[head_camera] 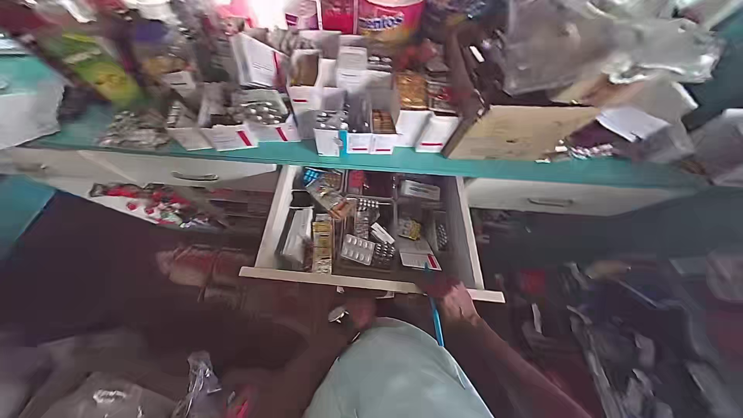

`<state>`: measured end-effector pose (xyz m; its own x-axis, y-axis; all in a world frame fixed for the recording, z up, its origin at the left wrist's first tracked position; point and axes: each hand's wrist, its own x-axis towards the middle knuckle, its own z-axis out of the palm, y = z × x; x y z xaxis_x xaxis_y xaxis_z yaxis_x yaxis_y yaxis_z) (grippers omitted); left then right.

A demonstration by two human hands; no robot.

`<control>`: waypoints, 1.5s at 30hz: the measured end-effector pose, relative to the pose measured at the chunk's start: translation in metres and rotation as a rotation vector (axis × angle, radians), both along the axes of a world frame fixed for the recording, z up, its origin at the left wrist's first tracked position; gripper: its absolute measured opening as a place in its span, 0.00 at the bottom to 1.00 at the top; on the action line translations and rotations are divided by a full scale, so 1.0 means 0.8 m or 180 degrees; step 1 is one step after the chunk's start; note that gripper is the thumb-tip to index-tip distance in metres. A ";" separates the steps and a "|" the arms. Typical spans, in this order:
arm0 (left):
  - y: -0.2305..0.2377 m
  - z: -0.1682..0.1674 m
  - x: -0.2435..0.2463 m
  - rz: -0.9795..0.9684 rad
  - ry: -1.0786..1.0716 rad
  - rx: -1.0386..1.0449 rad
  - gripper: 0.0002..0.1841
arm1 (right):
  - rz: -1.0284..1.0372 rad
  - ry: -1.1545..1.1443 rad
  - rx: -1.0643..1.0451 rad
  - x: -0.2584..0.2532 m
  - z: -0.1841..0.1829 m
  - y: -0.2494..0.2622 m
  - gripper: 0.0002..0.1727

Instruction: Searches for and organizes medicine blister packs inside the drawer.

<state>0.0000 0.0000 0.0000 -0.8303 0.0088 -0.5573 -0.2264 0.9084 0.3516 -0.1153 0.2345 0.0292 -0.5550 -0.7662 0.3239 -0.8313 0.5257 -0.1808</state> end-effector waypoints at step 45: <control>-0.189 0.036 0.004 0.3856 0.3610 0.0160 0.21 | -0.0942 -0.2274 0.0008 -0.251 0.015 -0.257 0.14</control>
<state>0.0035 -0.1512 0.0284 -0.3255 -0.9042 0.2764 -0.3720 0.3912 0.8418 -0.3162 0.0286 0.0414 -0.8104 -0.5537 -0.1914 -0.3382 0.7089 -0.6189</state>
